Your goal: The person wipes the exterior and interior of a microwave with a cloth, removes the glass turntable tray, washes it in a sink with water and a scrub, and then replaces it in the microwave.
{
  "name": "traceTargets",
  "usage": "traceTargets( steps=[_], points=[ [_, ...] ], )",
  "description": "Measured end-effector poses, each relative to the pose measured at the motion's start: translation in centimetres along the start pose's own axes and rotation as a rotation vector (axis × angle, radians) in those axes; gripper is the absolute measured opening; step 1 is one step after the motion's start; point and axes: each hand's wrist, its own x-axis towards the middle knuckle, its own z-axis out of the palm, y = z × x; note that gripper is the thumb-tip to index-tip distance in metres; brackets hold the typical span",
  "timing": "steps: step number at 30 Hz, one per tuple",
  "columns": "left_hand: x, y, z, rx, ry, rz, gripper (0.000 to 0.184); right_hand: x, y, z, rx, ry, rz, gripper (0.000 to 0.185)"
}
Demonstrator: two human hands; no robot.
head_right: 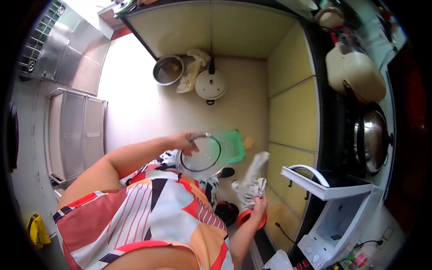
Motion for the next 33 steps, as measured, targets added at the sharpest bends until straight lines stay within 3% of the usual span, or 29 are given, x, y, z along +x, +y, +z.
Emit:
traceTargets(
  steps=[3,5,9,15,21,25,27,30,33],
  points=[
    [-4.1,-2.2,-7.4,-0.317,0.038,0.044,0.069,-3.1,1.3,7.0,0.298,0.065,0.03,0.028],
    [-7.4,-2.5,-12.1,-0.439,0.089,0.106,0.067,-3.8,-2.1,12.5,0.24,-0.039,0.117,0.021],
    [-12.6,-3.2,-17.3,-0.672,0.202,0.244,0.07,-2.3,-10.3,22.0,0.185,-0.18,-0.092,0.025],
    [-16.0,-5.7,-18.0,-1.08,0.225,0.5,0.07,-6.9,-22.4,35.5,0.127,-0.521,-0.342,0.041],
    [-15.3,-4.6,-16.6,-1.29,0.239,0.637,0.072,-4.7,-25.4,41.5,0.159,-0.565,-0.503,0.039],
    [-14.9,-1.9,-17.4,-1.289,0.179,0.687,0.071,-0.3,-24.9,42.8,0.176,-0.74,-0.143,0.039],
    [-14.4,0.3,-18.2,-1.255,0.138,0.71,0.068,-0.4,-24.3,44.2,0.319,-1.085,-0.027,0.052],
    [-12.1,3.6,-19.4,-1.239,0.11,0.717,0.066,0.3,-24.4,46.3,0.2,-0.958,-0.078,0.056],
    [-10.2,6.5,-20.6,-1.243,0.152,0.757,0.065,4.5,-27.5,46.1,0.264,-0.912,0.037,0.06]
  ],
)
